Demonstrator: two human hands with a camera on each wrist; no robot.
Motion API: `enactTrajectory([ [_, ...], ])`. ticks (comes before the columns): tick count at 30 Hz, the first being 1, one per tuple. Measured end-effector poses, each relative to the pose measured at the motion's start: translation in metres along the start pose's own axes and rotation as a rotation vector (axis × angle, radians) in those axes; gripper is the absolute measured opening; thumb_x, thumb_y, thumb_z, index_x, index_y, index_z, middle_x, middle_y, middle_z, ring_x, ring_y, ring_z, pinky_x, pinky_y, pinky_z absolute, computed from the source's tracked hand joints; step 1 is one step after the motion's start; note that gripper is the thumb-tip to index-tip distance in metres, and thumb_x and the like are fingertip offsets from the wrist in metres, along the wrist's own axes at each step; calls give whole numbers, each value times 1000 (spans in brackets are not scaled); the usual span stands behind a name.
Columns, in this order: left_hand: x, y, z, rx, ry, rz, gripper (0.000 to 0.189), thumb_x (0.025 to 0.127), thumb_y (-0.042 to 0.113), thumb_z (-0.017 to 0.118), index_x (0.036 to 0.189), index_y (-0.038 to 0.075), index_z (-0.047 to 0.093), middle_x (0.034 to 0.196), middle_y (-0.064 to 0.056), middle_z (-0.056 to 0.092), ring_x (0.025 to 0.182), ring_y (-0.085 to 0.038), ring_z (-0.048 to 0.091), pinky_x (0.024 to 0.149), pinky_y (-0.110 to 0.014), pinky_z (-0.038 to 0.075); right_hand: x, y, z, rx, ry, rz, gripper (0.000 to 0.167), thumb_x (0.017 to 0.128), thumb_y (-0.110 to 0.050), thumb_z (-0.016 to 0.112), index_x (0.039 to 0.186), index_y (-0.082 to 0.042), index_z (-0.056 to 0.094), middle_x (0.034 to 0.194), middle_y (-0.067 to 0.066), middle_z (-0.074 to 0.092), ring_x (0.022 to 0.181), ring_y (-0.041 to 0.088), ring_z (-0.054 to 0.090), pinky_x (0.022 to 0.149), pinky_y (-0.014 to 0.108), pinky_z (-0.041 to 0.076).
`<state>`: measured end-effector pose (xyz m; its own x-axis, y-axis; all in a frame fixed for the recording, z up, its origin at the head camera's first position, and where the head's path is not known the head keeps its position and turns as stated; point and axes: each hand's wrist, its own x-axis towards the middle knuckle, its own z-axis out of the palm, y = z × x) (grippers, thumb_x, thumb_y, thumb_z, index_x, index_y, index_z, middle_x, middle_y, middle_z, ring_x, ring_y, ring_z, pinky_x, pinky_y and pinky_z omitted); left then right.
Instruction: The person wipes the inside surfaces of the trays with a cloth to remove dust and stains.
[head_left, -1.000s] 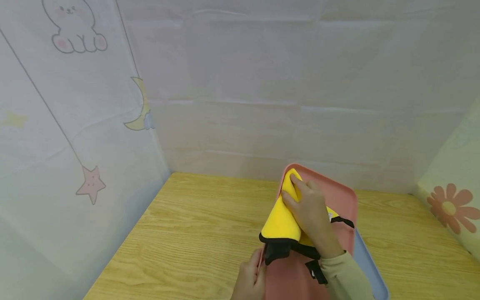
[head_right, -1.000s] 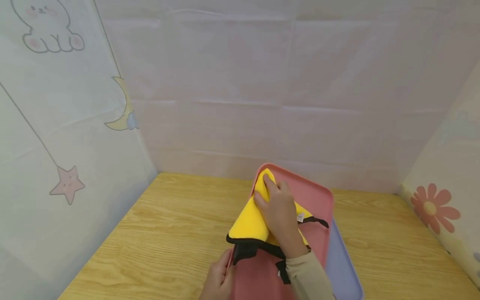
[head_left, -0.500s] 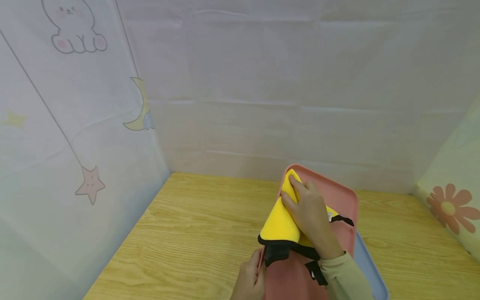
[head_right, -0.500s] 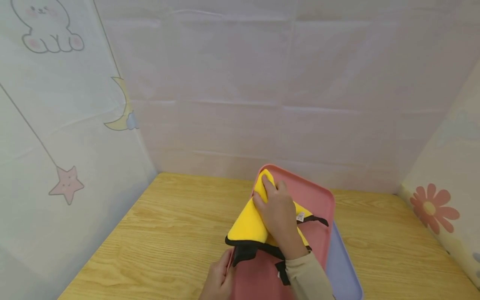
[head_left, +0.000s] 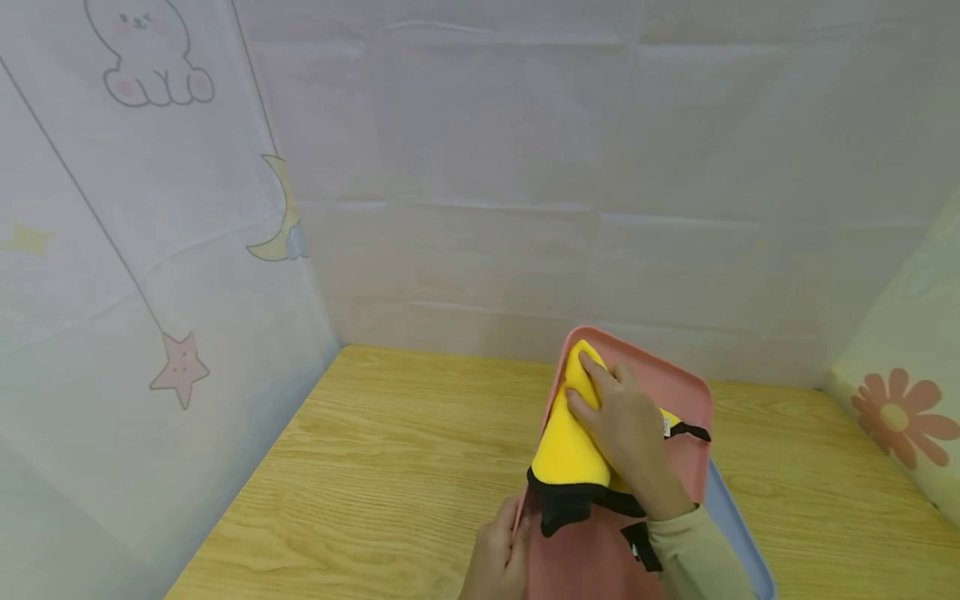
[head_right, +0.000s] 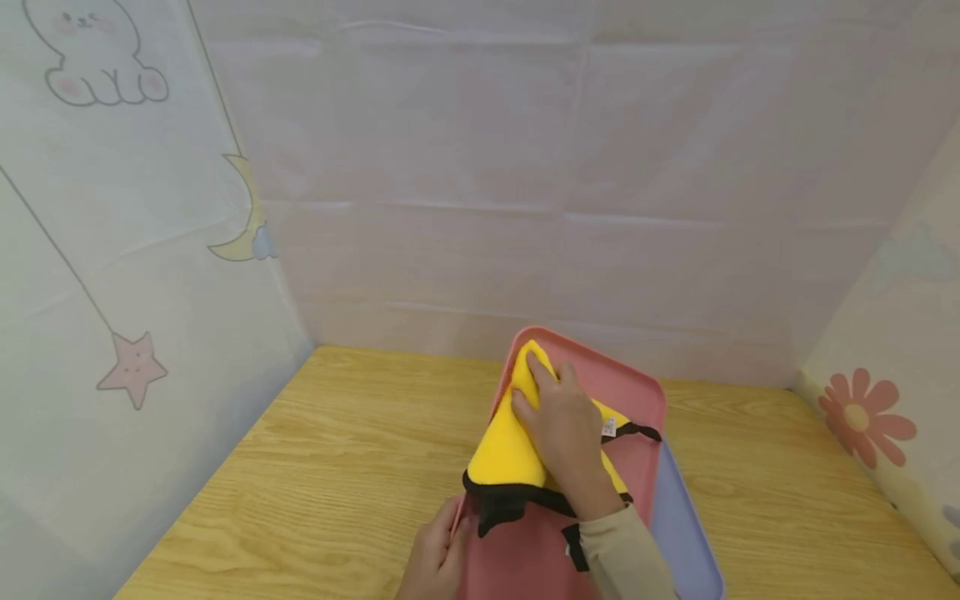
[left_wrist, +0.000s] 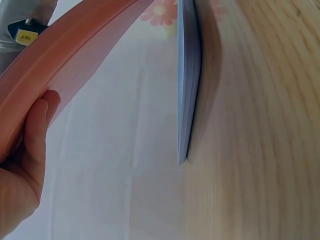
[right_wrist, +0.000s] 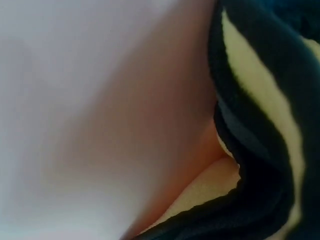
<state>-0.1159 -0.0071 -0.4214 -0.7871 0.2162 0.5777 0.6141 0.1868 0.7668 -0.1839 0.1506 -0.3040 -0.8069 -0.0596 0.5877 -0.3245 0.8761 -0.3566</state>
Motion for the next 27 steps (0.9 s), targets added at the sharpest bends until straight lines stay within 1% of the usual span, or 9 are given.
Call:
enactTrajectory([
  [2,0,-1,-1,13,8,-7,15,91,-5,42,103,-7,49,71,-6,57,60,-1,51,48,-15,42,0,3,0,1,-10,9,48,80,-17,65,124,-3,52,79,12,43,49,18,35,44,30,34],
  [3,0,-2,-1,15,11,-20,15,91,-5,42,104,-7,49,70,-3,55,59,0,48,47,-15,41,0,5,-1,1,-15,11,48,80,-17,64,124,-2,52,81,13,45,49,18,36,45,30,34],
  [6,1,-4,-3,38,40,-2,13,89,-8,44,101,-7,50,63,1,47,53,2,40,43,-13,37,0,11,-1,-3,-26,19,48,81,-17,64,125,-2,51,83,14,46,50,19,36,45,30,34],
  [9,2,-4,-6,58,87,60,14,86,-12,46,97,-6,50,58,2,43,50,3,37,41,-11,34,-1,17,-2,-9,-30,32,47,81,-18,63,124,-1,51,86,15,48,49,19,37,45,30,35],
  [14,5,0,-9,84,159,148,16,82,-15,50,94,-5,51,57,-1,46,52,2,41,44,-9,35,-1,23,-6,-24,-37,57,46,83,-20,60,124,0,51,88,17,49,52,21,40,45,31,36],
  [17,5,1,-11,79,184,172,18,81,-16,50,96,-5,51,59,-4,50,53,0,45,45,-10,37,-2,28,-7,-51,-52,71,47,84,-23,59,124,-1,50,91,19,49,52,21,41,45,32,36],
  [19,5,1,-11,74,200,178,20,80,-16,51,96,-5,52,61,-6,52,53,-2,47,46,-11,39,-2,32,-8,-68,-61,80,47,85,-25,58,125,-1,50,95,20,50,52,21,42,45,32,36],
  [23,4,1,-13,61,200,168,21,80,-17,50,97,-6,51,64,-9,55,54,-6,51,48,-13,41,-4,40,-11,-82,-76,100,49,85,-28,56,126,-1,49,102,22,51,53,22,44,45,32,37],
  [27,3,3,-16,77,215,179,22,79,-18,50,98,-6,51,63,-8,55,54,-6,50,48,-13,40,-6,45,-13,-77,-82,115,49,86,-27,56,125,1,48,103,23,50,59,26,48,47,35,38],
])
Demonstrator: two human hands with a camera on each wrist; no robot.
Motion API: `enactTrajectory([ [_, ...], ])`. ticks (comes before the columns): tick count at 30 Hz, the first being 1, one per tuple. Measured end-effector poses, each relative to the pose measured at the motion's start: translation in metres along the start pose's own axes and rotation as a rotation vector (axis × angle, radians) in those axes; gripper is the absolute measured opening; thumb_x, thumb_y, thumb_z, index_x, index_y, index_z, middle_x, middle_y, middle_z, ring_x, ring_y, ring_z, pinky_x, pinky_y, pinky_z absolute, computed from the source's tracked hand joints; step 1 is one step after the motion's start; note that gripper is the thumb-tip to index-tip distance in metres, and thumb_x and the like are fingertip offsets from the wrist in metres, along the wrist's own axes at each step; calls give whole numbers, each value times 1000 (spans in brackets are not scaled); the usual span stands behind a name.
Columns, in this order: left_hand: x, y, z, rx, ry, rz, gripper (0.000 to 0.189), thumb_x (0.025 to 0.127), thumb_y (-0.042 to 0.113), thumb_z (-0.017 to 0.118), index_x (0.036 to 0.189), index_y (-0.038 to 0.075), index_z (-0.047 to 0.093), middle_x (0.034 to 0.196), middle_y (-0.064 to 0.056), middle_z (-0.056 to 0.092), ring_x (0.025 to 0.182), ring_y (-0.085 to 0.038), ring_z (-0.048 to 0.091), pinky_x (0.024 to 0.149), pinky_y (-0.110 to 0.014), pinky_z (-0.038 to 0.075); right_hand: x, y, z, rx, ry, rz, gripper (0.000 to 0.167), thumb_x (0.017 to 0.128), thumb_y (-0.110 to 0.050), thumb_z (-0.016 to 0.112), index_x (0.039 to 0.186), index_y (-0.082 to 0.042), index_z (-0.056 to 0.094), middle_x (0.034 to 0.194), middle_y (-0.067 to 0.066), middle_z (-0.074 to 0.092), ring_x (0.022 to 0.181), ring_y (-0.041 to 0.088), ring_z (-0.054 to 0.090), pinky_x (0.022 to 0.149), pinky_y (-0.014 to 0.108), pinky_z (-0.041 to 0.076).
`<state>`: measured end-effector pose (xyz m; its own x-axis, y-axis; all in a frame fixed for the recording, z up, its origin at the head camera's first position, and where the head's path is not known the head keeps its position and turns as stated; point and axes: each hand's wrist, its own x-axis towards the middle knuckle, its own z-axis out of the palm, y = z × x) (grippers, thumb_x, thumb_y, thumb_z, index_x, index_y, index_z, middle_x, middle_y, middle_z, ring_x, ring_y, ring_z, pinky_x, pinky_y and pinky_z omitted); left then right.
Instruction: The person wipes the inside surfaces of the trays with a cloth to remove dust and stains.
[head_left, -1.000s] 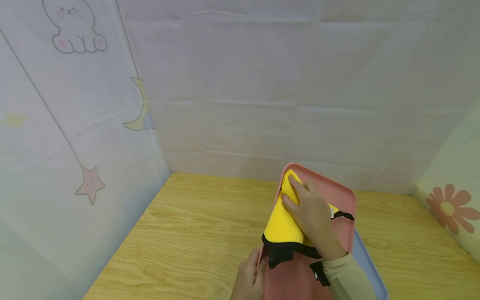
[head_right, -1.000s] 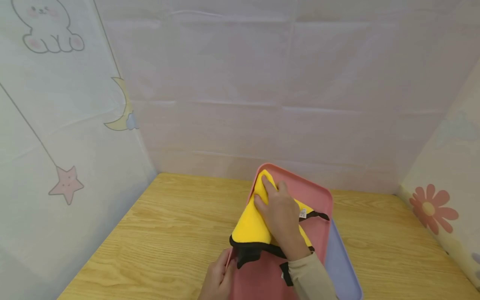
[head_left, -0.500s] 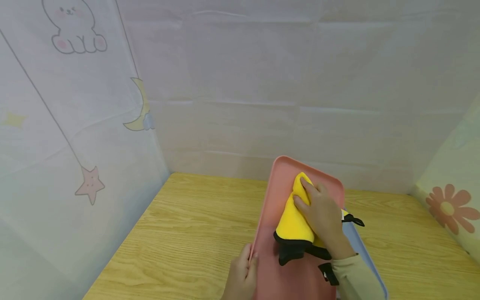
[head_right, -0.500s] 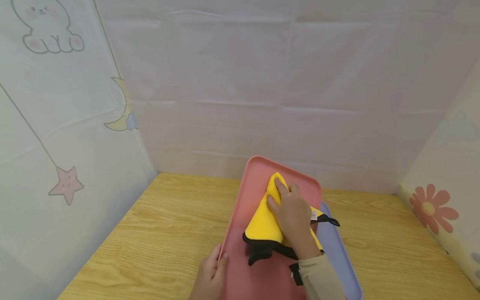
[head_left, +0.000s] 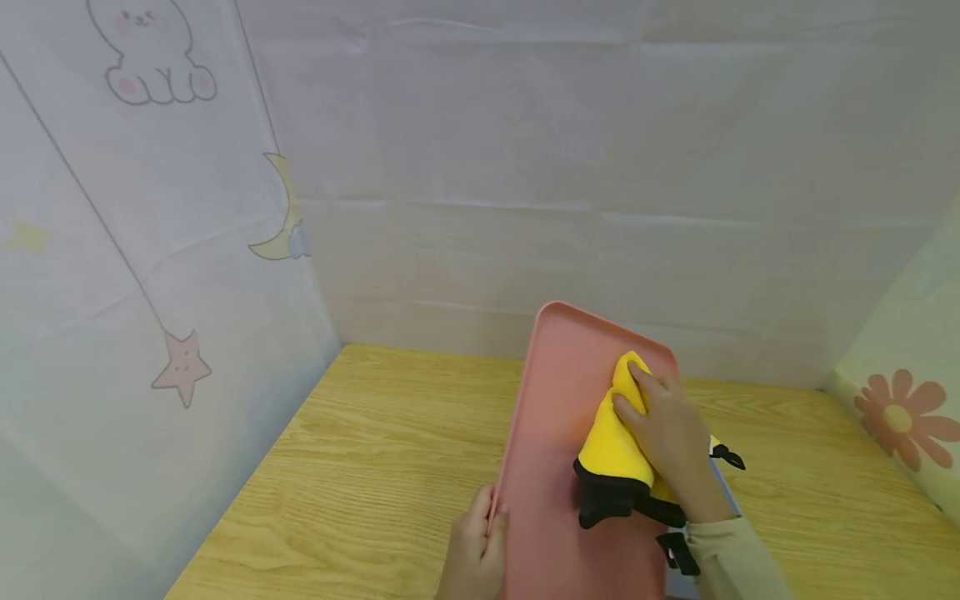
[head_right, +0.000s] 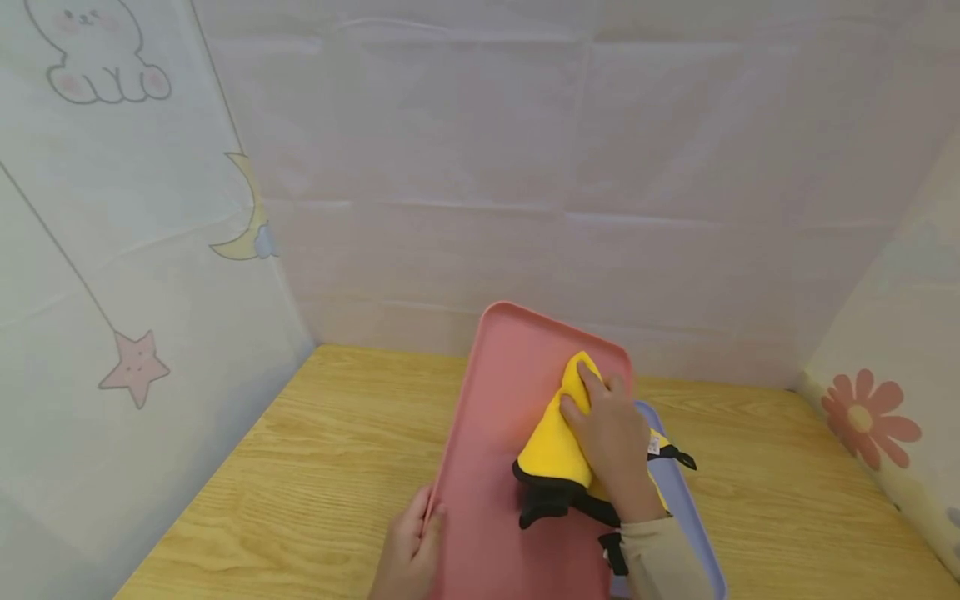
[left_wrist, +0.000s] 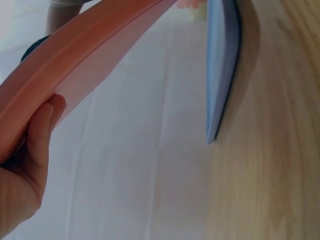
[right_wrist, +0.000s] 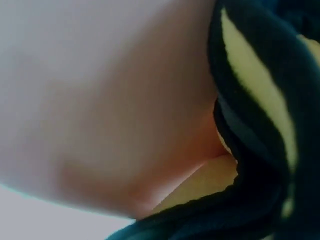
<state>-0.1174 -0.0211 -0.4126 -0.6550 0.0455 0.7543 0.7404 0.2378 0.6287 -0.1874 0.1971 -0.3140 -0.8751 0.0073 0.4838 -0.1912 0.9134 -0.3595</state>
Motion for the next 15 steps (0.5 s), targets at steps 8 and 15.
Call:
enactTrajectory([
  [8,5,5,-6,16,37,55,27,77,-20,51,99,-5,52,63,-6,56,53,-5,50,47,-13,41,0,14,-2,-3,5,13,49,86,-25,54,124,5,47,102,30,49,70,36,51,54,45,42],
  [15,6,6,-7,18,41,79,27,77,-21,51,100,-6,52,65,-8,58,53,-6,52,48,-13,42,0,23,-1,-19,-30,40,49,87,-26,53,124,6,47,99,30,49,67,32,50,50,41,41],
])
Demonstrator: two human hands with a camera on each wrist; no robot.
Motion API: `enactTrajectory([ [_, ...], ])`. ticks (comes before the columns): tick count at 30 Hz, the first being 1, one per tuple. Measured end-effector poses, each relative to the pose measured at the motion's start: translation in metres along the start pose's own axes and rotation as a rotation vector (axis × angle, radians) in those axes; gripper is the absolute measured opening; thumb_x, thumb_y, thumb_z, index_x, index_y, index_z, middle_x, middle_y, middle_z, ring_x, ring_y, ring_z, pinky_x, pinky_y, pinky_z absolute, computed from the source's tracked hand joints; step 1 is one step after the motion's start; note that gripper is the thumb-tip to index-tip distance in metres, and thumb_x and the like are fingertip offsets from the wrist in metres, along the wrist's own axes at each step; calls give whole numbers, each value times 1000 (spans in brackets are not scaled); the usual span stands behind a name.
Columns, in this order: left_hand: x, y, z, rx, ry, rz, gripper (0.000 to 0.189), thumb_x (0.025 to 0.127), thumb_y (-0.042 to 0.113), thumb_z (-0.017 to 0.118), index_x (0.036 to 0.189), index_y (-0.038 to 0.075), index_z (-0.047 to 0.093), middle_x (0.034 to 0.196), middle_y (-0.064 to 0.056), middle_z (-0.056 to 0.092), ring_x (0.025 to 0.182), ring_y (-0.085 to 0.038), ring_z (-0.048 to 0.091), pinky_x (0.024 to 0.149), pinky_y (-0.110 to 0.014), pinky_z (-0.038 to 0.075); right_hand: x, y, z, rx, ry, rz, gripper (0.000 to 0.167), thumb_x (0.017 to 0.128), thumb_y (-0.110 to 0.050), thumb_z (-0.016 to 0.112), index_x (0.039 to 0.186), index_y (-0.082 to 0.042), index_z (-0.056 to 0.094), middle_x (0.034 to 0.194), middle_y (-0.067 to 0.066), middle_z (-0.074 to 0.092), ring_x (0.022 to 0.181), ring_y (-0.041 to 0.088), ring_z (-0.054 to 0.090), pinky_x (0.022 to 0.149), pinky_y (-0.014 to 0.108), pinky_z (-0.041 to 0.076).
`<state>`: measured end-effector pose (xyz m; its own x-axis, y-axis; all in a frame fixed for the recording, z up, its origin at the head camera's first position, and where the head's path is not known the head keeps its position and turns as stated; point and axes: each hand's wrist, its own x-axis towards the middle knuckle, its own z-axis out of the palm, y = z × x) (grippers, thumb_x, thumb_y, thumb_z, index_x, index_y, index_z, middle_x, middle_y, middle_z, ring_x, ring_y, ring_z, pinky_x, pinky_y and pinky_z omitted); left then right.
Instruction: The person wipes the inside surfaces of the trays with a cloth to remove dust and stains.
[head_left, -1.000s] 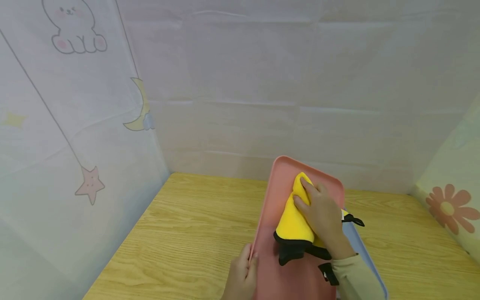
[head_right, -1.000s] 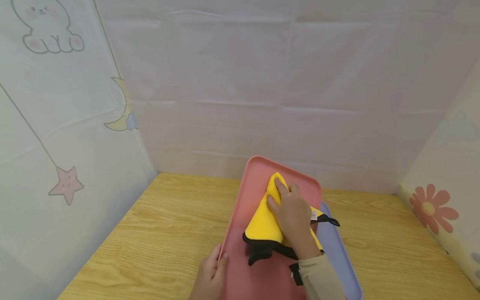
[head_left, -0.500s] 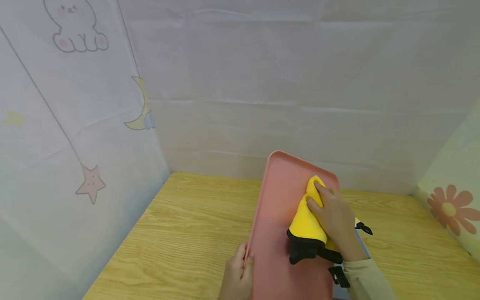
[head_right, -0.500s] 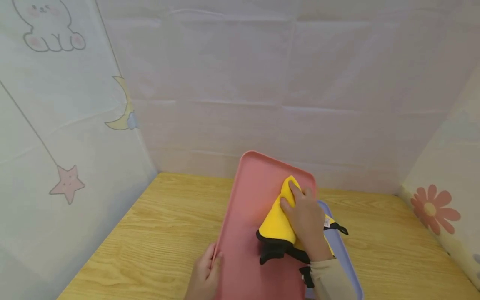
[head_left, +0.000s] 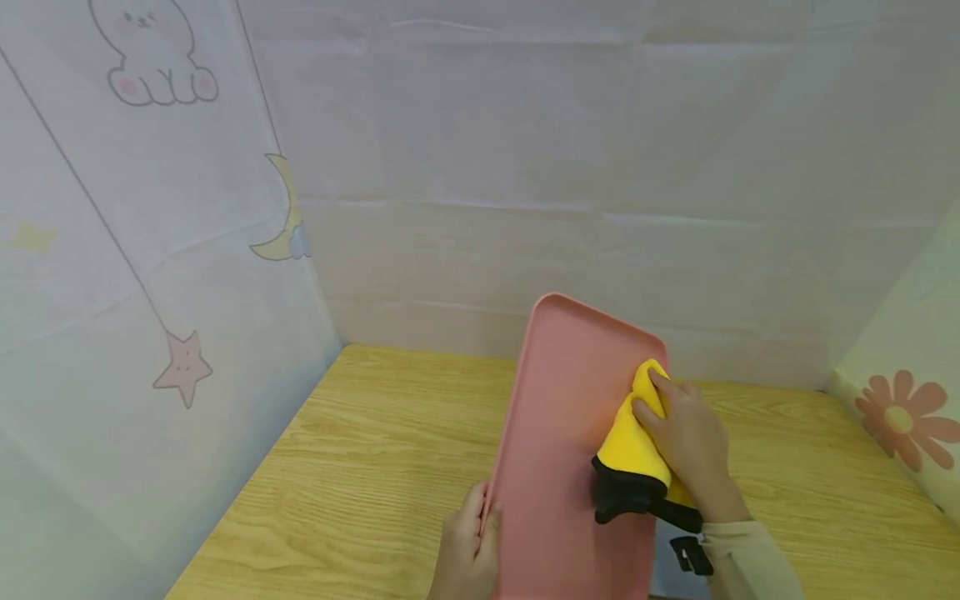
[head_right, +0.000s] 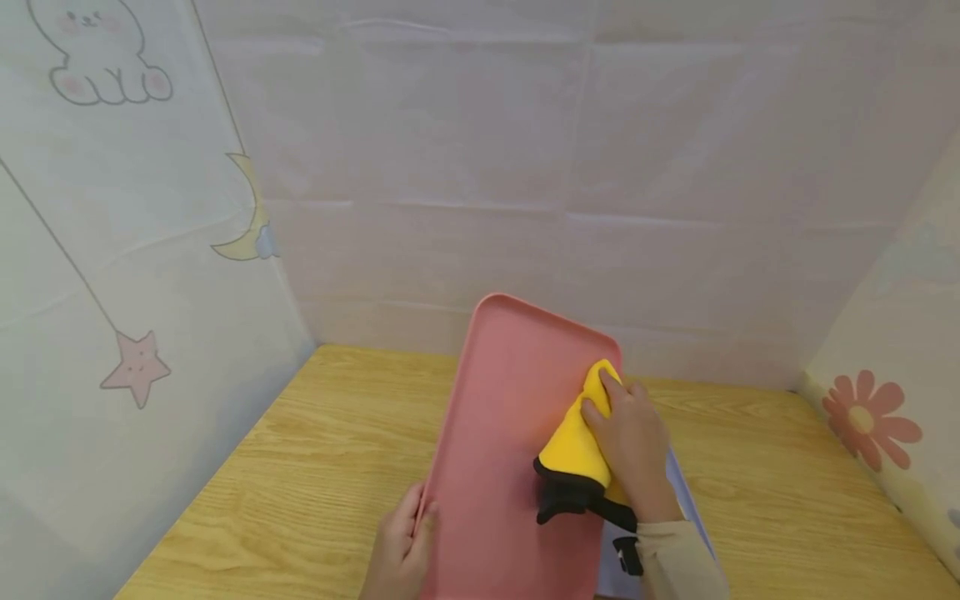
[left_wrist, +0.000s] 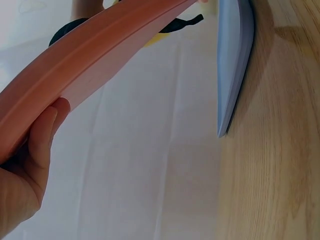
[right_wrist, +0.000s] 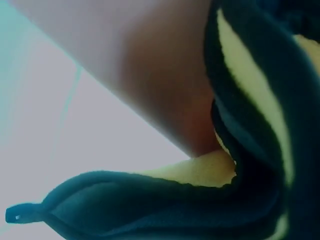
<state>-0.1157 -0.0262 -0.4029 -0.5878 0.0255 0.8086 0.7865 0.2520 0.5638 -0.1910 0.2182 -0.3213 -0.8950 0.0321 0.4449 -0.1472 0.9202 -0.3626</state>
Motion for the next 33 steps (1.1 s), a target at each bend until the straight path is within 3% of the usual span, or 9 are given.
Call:
enactTrajectory([
  [13,0,0,-3,-26,-24,-40,19,82,-15,50,98,-6,53,65,-6,57,54,-4,51,47,-12,41,-2,9,6,10,28,11,47,85,-24,57,123,4,50,83,21,49,55,23,39,44,31,31],
  [17,-1,-1,-3,0,-21,-25,20,81,-15,51,98,-6,53,65,-6,57,54,-4,51,46,-12,41,-1,8,10,42,29,-17,46,86,-21,56,122,7,49,90,29,53,63,31,46,49,37,37],
  [22,-4,-5,-1,13,-24,10,22,79,-17,51,98,-6,53,63,-6,57,52,-4,51,45,-12,41,-2,5,16,141,0,2,46,87,-16,53,123,12,45,105,37,50,84,43,50,67,48,42],
  [33,-3,-6,3,59,18,19,25,77,-17,53,98,-6,53,63,-7,59,53,-4,52,47,-13,42,-5,-18,22,217,37,-8,46,87,-16,56,122,11,46,112,35,49,99,46,47,82,53,38],
])
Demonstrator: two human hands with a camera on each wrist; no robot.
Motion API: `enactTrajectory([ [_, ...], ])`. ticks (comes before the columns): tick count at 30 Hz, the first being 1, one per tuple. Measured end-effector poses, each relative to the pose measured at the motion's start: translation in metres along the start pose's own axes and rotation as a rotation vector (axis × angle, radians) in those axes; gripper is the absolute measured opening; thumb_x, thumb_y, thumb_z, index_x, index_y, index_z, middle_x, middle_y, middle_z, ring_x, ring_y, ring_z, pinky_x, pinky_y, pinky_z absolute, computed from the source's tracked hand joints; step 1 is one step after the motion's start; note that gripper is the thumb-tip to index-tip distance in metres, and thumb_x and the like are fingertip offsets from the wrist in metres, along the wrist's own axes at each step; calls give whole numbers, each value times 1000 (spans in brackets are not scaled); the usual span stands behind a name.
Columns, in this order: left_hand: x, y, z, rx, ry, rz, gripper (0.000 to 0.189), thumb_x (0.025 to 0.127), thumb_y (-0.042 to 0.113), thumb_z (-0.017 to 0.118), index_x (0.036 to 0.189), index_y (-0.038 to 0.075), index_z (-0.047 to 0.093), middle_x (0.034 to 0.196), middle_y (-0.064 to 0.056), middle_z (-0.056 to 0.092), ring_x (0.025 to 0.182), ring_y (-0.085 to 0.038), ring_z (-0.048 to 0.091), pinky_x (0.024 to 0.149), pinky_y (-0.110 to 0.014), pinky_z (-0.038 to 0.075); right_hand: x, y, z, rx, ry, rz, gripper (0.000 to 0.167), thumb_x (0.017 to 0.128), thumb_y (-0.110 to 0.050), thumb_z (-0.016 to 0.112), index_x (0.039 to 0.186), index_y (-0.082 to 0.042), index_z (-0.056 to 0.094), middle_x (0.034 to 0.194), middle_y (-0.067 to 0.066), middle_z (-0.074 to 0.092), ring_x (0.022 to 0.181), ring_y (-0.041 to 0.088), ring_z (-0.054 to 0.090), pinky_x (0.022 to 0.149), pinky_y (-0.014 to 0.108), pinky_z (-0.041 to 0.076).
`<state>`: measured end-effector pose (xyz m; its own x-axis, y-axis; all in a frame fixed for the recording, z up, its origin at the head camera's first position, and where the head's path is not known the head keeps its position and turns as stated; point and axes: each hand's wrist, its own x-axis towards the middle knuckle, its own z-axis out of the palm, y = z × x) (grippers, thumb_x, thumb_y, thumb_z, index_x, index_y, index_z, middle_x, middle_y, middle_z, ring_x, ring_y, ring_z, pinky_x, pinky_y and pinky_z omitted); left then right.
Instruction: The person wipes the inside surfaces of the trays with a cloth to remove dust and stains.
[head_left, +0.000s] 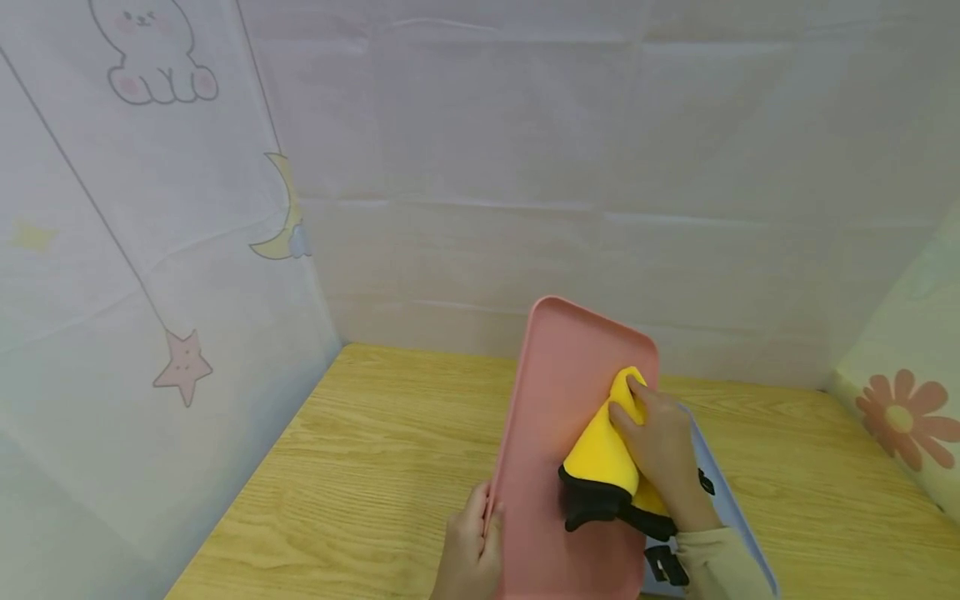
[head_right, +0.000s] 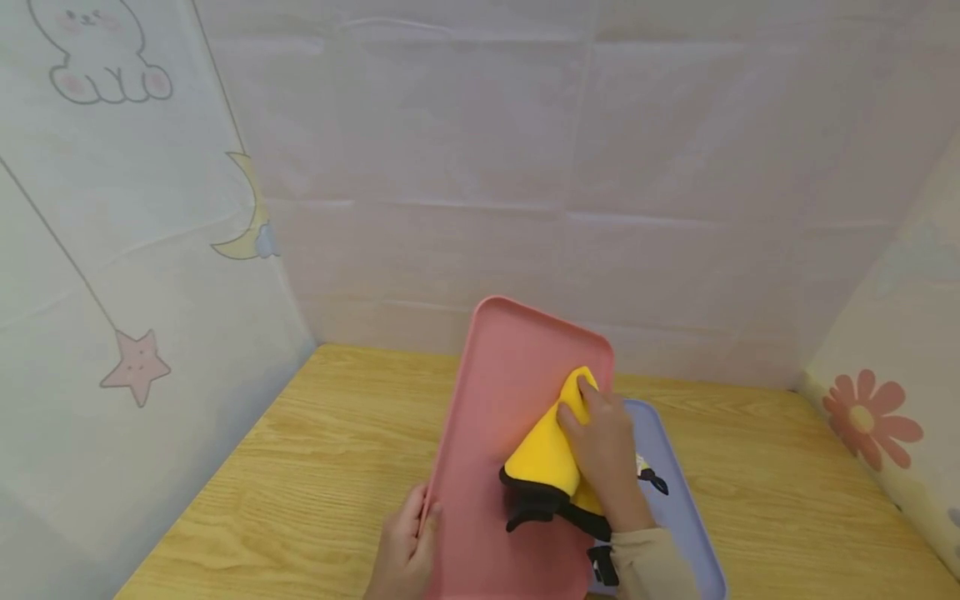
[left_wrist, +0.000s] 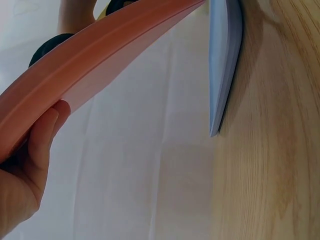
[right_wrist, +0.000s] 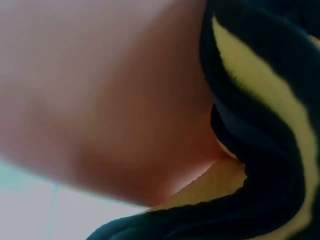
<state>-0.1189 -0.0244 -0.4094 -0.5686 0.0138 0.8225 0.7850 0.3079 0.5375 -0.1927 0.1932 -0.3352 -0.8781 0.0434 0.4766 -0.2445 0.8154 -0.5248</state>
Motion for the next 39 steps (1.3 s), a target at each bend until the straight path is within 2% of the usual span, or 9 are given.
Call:
enactTrajectory([
  [4,1,3,1,25,-5,-17,22,78,-15,54,98,-5,53,61,-3,55,52,0,48,45,-11,40,0,-11,4,16,2,-14,46,86,-16,56,122,10,47,107,33,51,92,43,50,76,50,41],
  [9,1,6,2,-8,-58,-80,16,83,-12,51,99,-7,51,62,-3,54,52,3,45,43,-10,39,-4,-29,7,48,7,-28,46,86,-17,57,123,8,47,101,30,52,85,37,49,69,45,43],
  [16,1,8,1,-58,-101,-154,18,85,-12,48,102,-6,50,64,-8,57,54,-4,54,45,-12,41,-11,-52,14,72,47,-121,44,83,-13,62,121,6,51,86,18,50,66,23,42,55,32,40],
  [22,-3,5,4,-82,-113,-211,23,85,-13,47,105,-3,51,62,-3,54,53,0,48,45,-12,41,-14,-64,17,92,70,-177,42,81,-11,64,119,5,53,81,13,49,62,17,40,51,28,39],
  [29,-5,4,7,-159,-123,-174,30,81,-16,48,105,2,52,76,-6,62,63,-4,56,55,-20,47,-18,-78,18,155,46,-225,43,80,-10,65,119,5,54,83,12,49,62,15,41,52,25,41],
  [36,-4,5,10,-162,-143,-131,24,83,-9,55,103,2,49,68,-3,56,57,-1,53,50,-15,44,-21,-85,18,189,32,-239,43,78,-9,67,117,5,55,79,8,45,59,11,39,50,22,41],
  [39,-4,6,9,-175,-150,-145,24,83,-9,55,104,2,49,69,-4,57,59,-3,54,51,-17,45,-21,-85,19,165,50,-241,43,77,-10,68,116,5,56,78,7,44,58,10,38,49,22,40],
])
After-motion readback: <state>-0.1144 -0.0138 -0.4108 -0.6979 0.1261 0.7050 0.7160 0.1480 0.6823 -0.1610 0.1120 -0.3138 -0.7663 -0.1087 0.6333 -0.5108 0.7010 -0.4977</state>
